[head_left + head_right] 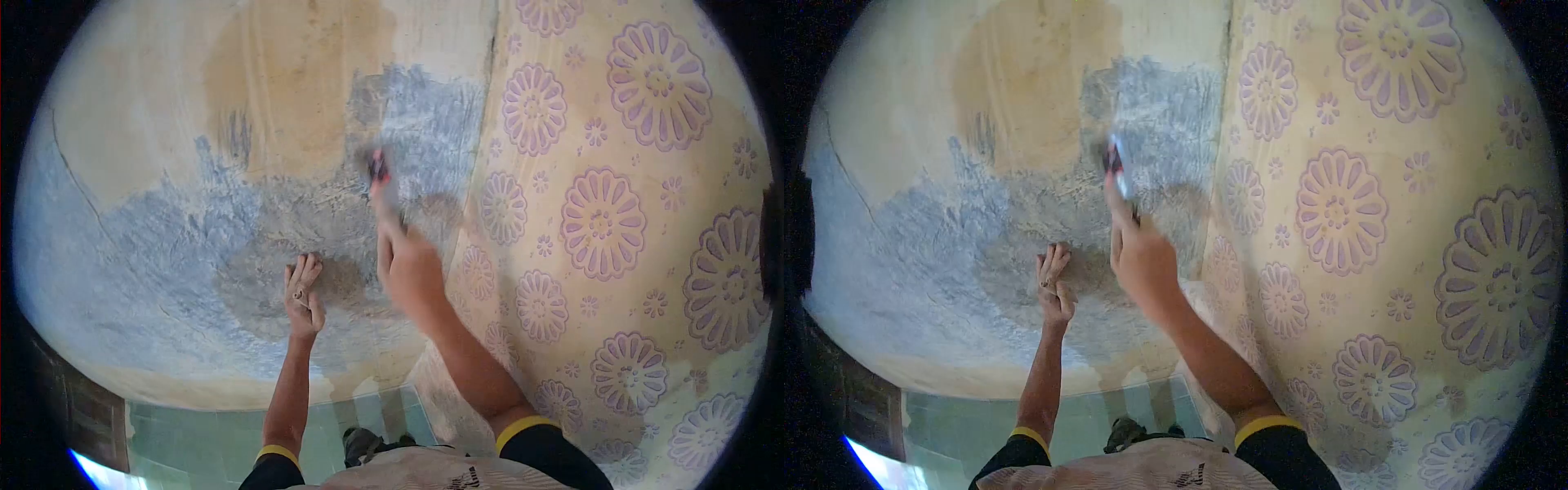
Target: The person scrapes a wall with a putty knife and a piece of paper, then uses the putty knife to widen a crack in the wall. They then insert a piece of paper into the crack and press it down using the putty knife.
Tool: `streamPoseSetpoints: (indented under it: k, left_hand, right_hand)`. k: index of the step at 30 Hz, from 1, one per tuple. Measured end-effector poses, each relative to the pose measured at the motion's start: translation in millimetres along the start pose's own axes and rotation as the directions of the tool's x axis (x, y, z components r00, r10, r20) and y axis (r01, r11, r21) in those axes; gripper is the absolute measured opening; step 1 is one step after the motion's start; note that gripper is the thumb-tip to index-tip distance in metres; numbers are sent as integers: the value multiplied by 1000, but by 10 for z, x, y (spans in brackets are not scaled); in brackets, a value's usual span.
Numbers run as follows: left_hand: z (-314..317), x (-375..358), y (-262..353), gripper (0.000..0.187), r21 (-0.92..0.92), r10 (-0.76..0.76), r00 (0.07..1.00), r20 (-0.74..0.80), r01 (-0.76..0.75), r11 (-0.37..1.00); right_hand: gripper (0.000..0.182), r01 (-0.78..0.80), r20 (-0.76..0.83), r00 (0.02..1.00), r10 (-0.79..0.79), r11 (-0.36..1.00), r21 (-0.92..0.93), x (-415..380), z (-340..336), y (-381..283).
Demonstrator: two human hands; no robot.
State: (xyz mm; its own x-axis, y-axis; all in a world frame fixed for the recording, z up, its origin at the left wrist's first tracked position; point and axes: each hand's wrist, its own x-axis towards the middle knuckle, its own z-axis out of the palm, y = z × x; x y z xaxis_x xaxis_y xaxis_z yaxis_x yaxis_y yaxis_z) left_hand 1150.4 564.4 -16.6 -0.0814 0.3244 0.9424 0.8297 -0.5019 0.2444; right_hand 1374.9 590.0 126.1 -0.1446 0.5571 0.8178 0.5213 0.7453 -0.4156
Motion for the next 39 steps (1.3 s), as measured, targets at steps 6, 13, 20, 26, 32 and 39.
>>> streamPoseSetpoints:
  k: [6, 13, 20, 26, 32, 39]
  left_hand:
    - [-209, 601, 672, 27, -304, -249, 916, 315, 346, 888]
    - [-173, 1295, 998, 33, -297, -371, 902, 223, 425, 855]
    - [-44, 1596, 823, 56, -346, -512, 752, 415, 651, 676]
    - [263, 1320, 891, 58, -591, -601, 690, 404, 698, 404]
    - [237, 1727, 999, 60, -576, -560, 737, 378, 661, 481]
    - [341, 1570, 1071, 58, -661, -584, 625, 518, 726, 190]
  right_hand:
    - [65, 28, 35, 999, -27, 1000, -5, 166, 44, -191]
    - [62, -53, 107, 993, 44, 995, 82, -351, 340, -286]
    - [38, -98, 37, 995, 93, 980, 173, 31, 256, -585]
    - [44, -108, 42, 994, 105, 990, 92, -450, 507, -368]
    - [47, -138, 70, 989, 132, 987, 86, -88, 229, -547]
    - [50, -205, 162, 966, 200, 979, 12, -203, 163, -495]
